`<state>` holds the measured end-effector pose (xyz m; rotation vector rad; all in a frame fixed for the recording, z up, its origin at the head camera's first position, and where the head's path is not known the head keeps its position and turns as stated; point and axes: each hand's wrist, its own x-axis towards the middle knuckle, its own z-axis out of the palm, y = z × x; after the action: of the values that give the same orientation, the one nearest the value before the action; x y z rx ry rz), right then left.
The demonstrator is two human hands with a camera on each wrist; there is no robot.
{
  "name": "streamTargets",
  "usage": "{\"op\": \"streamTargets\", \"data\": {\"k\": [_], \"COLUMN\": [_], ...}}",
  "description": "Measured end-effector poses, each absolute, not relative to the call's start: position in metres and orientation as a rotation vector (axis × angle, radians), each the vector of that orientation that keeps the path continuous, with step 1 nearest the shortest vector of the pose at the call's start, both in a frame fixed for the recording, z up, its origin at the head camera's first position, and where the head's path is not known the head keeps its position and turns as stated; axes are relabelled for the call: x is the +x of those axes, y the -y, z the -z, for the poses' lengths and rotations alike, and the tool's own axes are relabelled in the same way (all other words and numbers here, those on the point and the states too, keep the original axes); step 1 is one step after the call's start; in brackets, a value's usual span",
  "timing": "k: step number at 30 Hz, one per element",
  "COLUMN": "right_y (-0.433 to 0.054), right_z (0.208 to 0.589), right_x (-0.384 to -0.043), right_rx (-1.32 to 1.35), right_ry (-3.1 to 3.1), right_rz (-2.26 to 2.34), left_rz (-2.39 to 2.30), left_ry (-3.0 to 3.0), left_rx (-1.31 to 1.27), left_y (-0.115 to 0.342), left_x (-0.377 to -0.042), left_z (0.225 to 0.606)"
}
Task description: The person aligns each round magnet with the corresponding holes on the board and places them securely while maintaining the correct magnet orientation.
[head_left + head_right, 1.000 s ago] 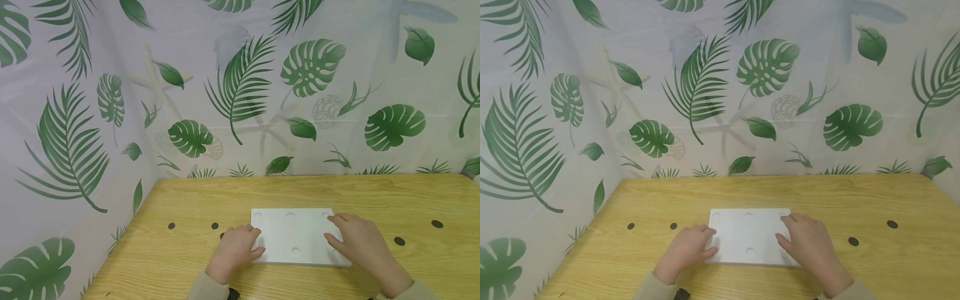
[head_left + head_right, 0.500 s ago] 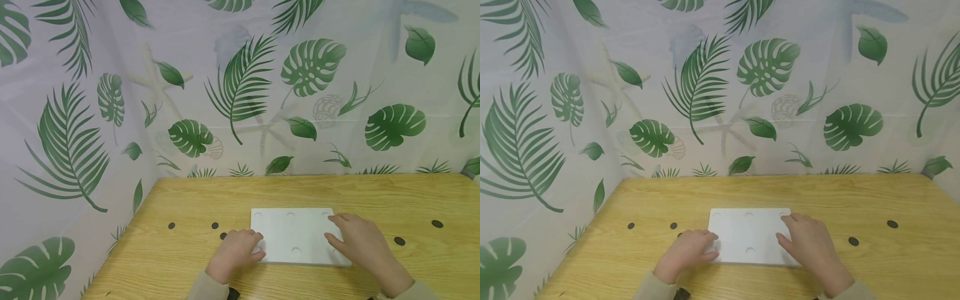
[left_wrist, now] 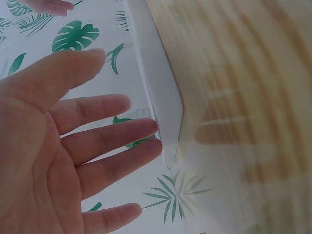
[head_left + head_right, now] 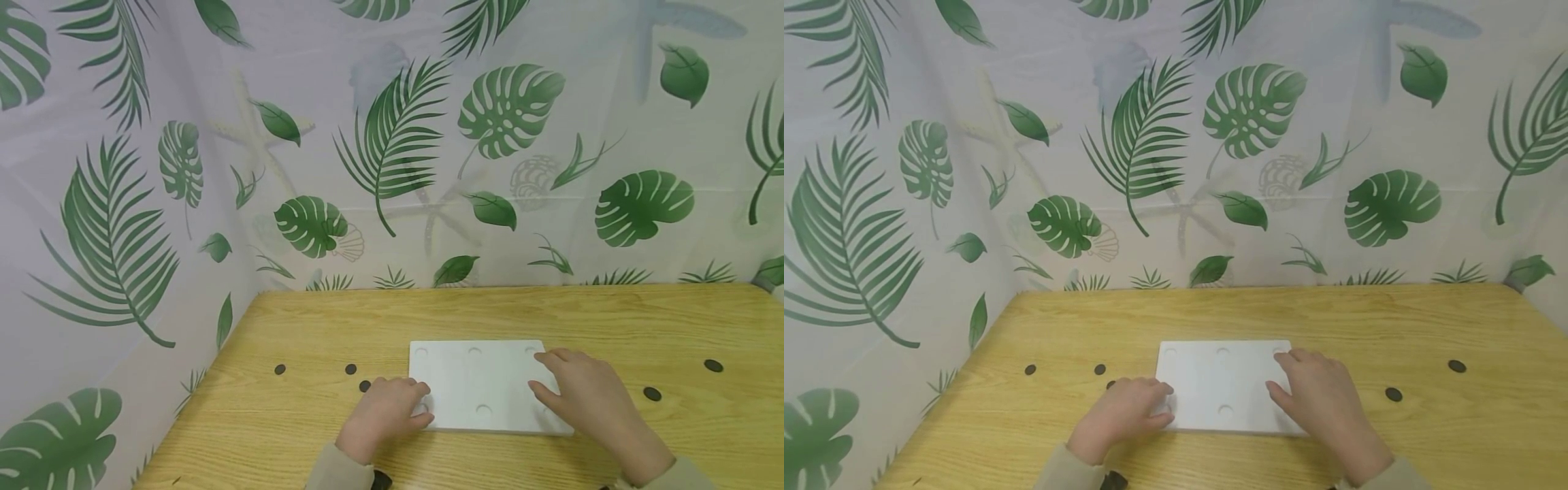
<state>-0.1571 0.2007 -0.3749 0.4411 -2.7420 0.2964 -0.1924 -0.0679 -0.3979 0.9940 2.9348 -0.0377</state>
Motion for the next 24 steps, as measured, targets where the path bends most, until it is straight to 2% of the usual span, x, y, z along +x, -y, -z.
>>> {"op": "streamTargets", "data": {"k": [24], "right_y": [-0.1997], "right_z": [0.3776], "right_x": [-0.1576], "right_rx": [0.434], "right_ry": [2.743], "right_rz": [-0.288], "left_rz": [0.036], "left_ry": [-2.931], "left_rx": [1.005], "left_y": [0.0680], "left_x": [-0.1924], "left_z": [0.3981]}}
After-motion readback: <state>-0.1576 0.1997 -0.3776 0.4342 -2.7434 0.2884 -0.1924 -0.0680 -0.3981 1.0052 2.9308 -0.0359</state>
